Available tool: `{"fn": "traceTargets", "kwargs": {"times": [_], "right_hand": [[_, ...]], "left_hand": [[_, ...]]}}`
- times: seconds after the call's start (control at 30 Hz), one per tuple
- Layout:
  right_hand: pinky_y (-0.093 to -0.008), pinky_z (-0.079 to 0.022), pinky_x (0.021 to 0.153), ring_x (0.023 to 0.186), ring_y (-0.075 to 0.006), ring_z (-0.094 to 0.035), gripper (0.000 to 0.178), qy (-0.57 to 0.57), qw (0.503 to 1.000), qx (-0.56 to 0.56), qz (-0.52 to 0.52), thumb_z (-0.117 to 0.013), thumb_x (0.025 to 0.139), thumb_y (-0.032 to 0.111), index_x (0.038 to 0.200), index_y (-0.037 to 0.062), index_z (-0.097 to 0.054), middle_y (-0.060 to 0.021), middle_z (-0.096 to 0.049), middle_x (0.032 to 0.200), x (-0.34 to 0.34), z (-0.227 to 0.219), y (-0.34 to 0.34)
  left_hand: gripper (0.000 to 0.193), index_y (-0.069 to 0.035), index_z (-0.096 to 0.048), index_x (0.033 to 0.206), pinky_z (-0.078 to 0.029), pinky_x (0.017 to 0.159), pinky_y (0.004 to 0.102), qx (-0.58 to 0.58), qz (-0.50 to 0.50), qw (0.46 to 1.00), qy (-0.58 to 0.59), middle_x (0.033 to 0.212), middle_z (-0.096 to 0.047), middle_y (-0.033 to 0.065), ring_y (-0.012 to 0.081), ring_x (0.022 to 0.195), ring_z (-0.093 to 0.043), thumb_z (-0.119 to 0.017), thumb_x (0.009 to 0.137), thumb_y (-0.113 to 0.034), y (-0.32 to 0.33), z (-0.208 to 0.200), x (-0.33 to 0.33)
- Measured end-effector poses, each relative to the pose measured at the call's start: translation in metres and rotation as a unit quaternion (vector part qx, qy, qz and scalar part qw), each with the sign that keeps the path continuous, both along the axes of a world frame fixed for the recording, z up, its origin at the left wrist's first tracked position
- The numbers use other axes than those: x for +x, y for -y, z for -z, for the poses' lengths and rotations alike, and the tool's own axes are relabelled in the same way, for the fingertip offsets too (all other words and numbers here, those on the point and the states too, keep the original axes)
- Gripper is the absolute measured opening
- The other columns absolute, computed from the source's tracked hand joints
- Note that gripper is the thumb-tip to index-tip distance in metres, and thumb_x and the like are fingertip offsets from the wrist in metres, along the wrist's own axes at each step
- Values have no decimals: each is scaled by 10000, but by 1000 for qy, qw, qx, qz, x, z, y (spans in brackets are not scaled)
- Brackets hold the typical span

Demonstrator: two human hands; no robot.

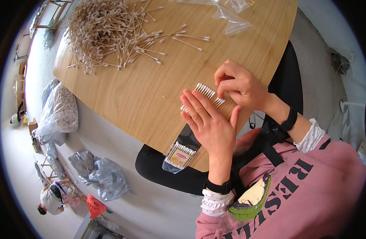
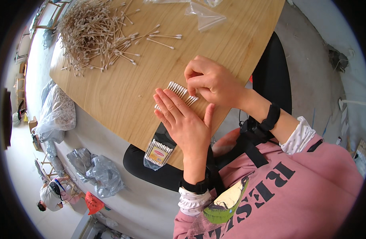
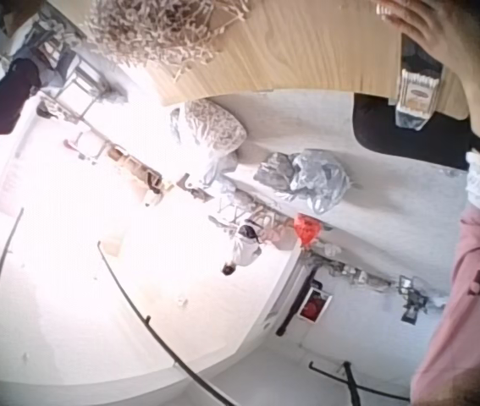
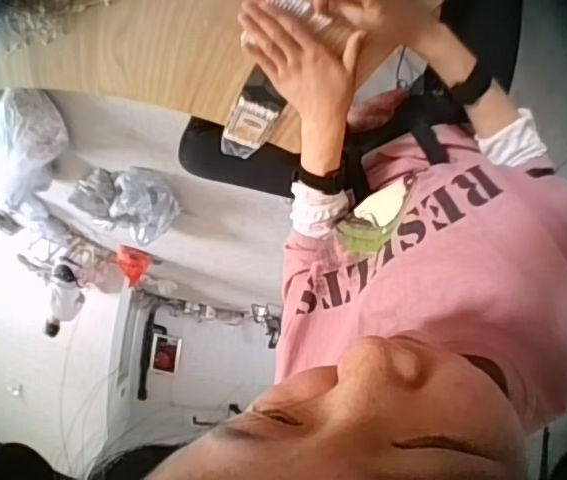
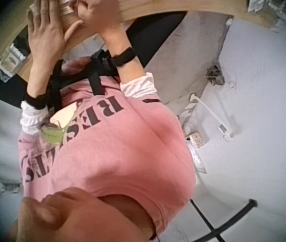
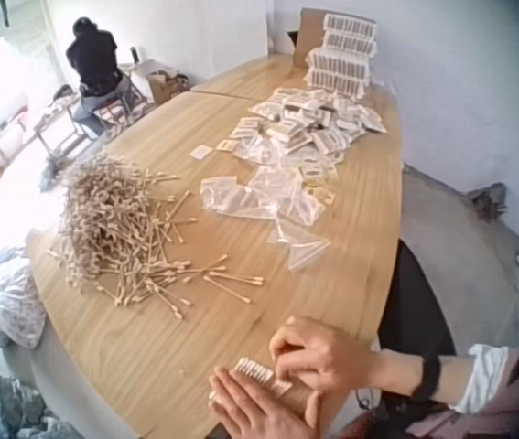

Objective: Organizing cotton swabs into neat rows and placing them into small plastic packages.

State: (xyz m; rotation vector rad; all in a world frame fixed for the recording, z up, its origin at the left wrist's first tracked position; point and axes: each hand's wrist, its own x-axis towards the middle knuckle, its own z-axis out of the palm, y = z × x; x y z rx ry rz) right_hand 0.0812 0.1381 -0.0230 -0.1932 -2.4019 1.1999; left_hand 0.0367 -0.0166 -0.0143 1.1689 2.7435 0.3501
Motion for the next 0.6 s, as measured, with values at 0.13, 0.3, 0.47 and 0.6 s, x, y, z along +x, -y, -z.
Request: {"fn": "traceTargets", "kwargs": {"times": [0.13,0.3,0.47,0.6], "right_hand": [[-304,-467,711,852,-212,-547,222,-5,999,-29,23,-580,704,-144,746,58,-662,-41,-563,908,1,-1,-1],[-366,-492,854,992,-256,-570,208,20,999,-37,3,-636,740,-45,917,60,-663,-62,-597,1024,1,-10,-3],[-442,-403,1090,1304,-336,-480,576,65,995,49,-57,-789,712,102,1249,84,-582,-111,-549,1328,11,-20,-4],[-439,-376,1120,1342,-339,-461,623,86,993,60,-50,-800,707,96,1287,81,-572,-121,-545,1354,9,-20,0]], "left_hand": [[1082,118,-200,1530,-113,1233,486,12,-1,1000,4,1618,-173,294,400,1529,-130,-519,896,-699,-2,1,1],[1069,116,-198,1532,-108,1234,487,28,-5,1000,2,1617,-180,293,397,1529,-137,-555,886,-658,0,1,1],[1069,109,-186,1538,-93,1235,498,18,-1,1000,24,1611,-201,291,392,1530,-141,-645,842,-559,2,-4,0],[1153,96,-125,1552,-72,1228,531,51,-4,997,57,1628,-168,271,381,1540,-103,-739,798,-523,5,-13,0]]}}
